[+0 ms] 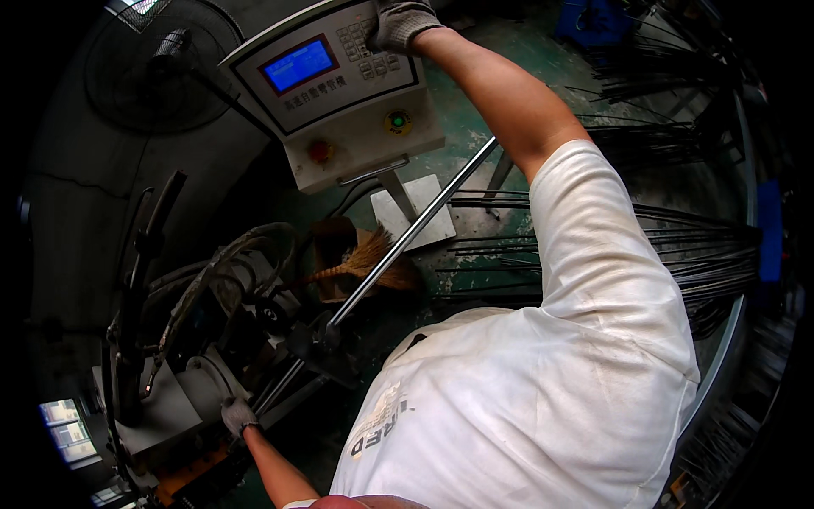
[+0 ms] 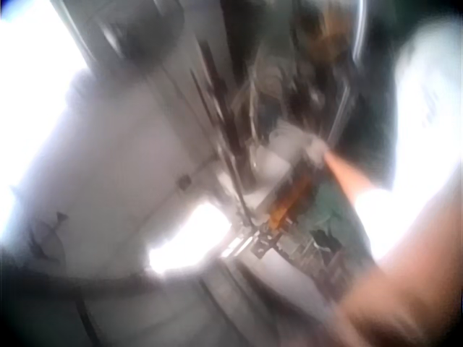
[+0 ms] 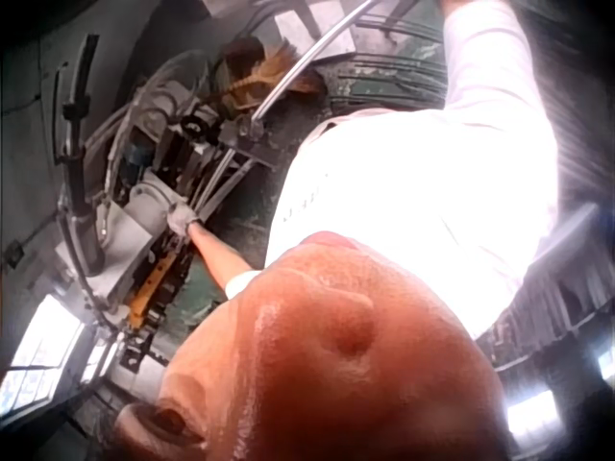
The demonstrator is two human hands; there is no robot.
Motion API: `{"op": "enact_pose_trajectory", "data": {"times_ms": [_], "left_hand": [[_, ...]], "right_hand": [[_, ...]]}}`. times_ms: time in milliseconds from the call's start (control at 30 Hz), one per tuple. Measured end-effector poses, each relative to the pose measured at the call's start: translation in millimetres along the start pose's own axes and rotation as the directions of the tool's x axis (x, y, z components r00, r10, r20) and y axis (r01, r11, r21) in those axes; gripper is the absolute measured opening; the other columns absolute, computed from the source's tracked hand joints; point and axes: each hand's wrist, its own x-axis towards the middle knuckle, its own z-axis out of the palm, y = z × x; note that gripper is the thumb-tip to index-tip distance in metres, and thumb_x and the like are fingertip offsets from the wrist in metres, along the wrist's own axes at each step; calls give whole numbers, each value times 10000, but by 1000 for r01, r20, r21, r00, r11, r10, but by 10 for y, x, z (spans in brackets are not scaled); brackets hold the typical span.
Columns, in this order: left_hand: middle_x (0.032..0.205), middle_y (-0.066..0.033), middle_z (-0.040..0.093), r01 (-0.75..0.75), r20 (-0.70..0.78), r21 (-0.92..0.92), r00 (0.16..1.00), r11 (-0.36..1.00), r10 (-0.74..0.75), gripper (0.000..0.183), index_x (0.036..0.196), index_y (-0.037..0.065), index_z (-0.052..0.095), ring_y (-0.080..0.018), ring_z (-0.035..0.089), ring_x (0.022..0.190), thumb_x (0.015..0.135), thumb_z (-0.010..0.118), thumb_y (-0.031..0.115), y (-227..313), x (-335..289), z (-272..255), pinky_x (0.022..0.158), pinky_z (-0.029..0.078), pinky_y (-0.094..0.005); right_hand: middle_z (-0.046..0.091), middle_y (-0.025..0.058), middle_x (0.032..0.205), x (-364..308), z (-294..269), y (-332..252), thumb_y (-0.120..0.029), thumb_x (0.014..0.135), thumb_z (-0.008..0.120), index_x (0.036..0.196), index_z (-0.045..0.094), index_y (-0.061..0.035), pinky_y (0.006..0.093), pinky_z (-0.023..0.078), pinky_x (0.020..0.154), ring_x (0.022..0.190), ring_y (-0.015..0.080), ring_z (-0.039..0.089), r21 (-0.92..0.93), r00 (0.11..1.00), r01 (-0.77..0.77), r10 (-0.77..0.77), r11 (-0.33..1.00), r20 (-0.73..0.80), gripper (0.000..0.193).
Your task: The person operates a pipe bending machine in a workshop, feeding several long metal pipes into the mechanism, operating the control panel, and measuring the resulting bend with a tape measure.
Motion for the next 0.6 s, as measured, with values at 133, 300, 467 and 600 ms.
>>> {"op": "enact_pose_trajectory", "data": {"times_ms": [133,300,467,600], "left_hand": [[1221,-182,746,-31,9,-21,999,999,32,401,1188,86,770,-413,673,1147,847,679,276,-11,31,10,961,520,-524],[1230,-181,745,-36,47,-7,998,999,37,407,1176,81,775,-411,671,1158,835,688,285,3,64,6,970,524,-520],[1239,-181,743,-25,11,-28,1000,999,26,399,1183,78,779,-413,670,1154,850,685,276,7,95,77,969,522,-535],[1239,-179,744,15,15,-35,1000,999,-14,385,1188,85,781,-415,671,1144,868,679,273,23,7,1,967,519,-545]], "right_hand": [[313,183,1552,-54,-43,-222,-358,655,834,1584,278,-163,577,401,1139,1386,453,390,-105,998,-68,66,992,-22,1101],[258,195,1597,-75,48,-409,-423,645,863,1598,255,-169,615,371,1137,1413,469,344,-184,983,-179,170,967,-64,1158],[275,213,1597,-9,379,-126,-497,670,830,1594,253,-125,611,356,1135,1411,467,345,-266,970,-113,47,957,-240,1152],[295,228,1575,-30,210,-296,-481,708,789,1586,264,-119,607,359,1132,1405,467,354,-231,988,-107,77,967,-135,1086]]}}
